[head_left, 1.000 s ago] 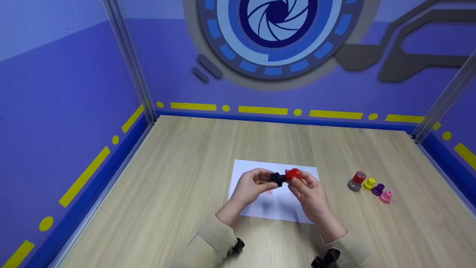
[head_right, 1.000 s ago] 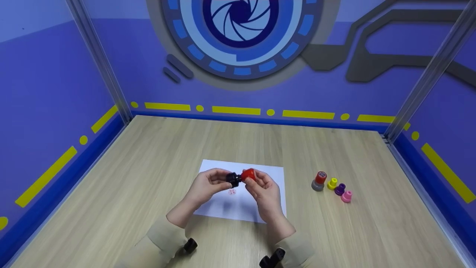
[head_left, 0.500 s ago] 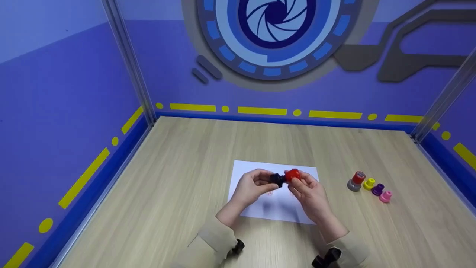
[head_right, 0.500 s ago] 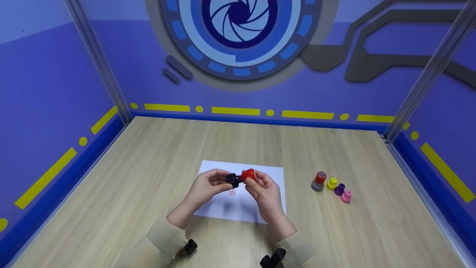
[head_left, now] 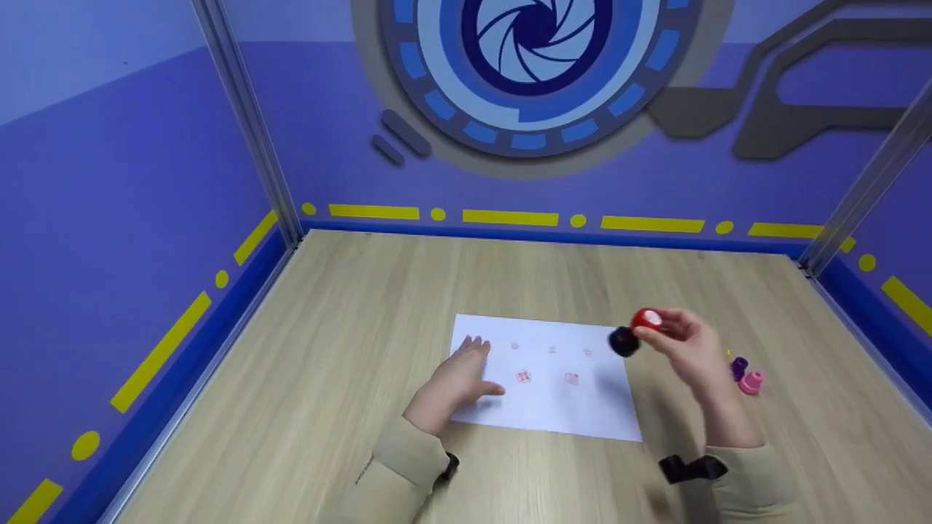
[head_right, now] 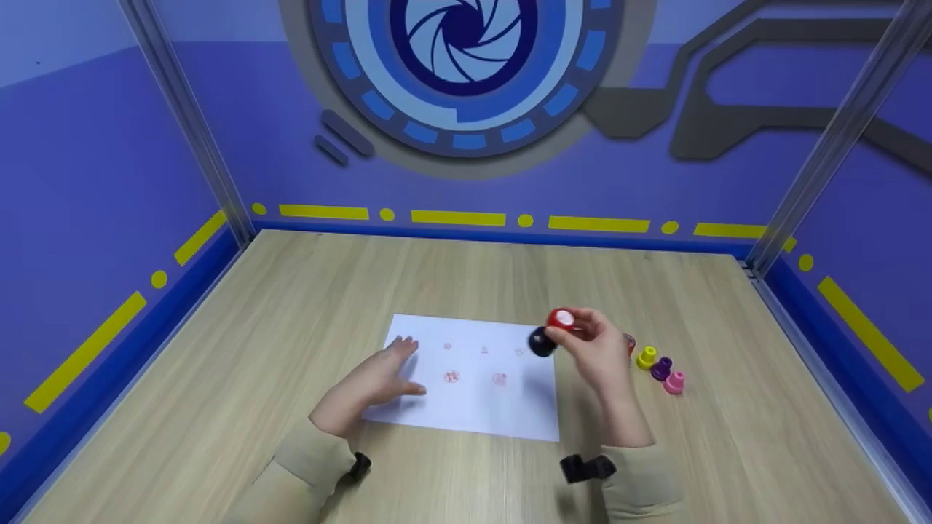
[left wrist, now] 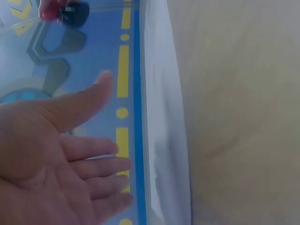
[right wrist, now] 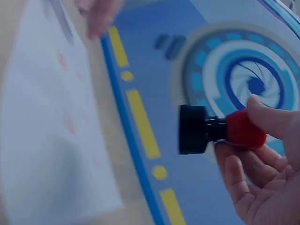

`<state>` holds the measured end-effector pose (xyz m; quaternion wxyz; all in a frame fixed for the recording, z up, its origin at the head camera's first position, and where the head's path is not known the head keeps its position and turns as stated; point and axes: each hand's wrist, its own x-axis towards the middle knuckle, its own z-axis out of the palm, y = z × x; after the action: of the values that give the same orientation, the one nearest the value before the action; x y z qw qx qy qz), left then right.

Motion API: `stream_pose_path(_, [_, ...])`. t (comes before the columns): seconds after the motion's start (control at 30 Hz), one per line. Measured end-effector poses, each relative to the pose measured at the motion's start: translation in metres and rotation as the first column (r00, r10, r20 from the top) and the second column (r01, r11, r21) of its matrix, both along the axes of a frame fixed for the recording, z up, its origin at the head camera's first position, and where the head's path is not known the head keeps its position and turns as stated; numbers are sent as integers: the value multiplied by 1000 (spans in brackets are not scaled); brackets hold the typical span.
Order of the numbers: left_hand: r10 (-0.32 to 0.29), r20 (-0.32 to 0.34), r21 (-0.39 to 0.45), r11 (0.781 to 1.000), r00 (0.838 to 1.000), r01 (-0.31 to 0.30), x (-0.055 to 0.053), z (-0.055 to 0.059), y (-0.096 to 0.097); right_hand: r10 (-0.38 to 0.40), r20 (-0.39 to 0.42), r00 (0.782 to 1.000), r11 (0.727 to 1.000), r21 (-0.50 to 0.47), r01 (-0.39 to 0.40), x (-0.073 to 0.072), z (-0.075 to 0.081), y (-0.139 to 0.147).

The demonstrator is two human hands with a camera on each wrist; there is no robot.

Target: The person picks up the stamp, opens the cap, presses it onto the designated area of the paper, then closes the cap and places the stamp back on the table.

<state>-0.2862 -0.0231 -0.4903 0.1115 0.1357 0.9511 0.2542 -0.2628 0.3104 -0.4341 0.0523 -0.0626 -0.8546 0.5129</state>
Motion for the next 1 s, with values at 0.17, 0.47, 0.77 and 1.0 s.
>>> stream_pose_path(0.17, [-37,57,-137,990,998,45,1,-3,-6,-13,88,996,981,194,-5,5,8,37])
stream_pose_path(0.47, [-55,86,-184,980,995,70,3,3,-4,-27,305,952,958,281,-63,6,17,90])
stream_pose_path(0.77, [-41,73,-209,976,996,56,2,0,-6,-68,374,925,956,290,-47,-3,2,100])
stream_pose_path(1.0, [-33,81,-202,978,996,48,3,0,-8,-69,356,932,958,284,-38,-5,-2,100])
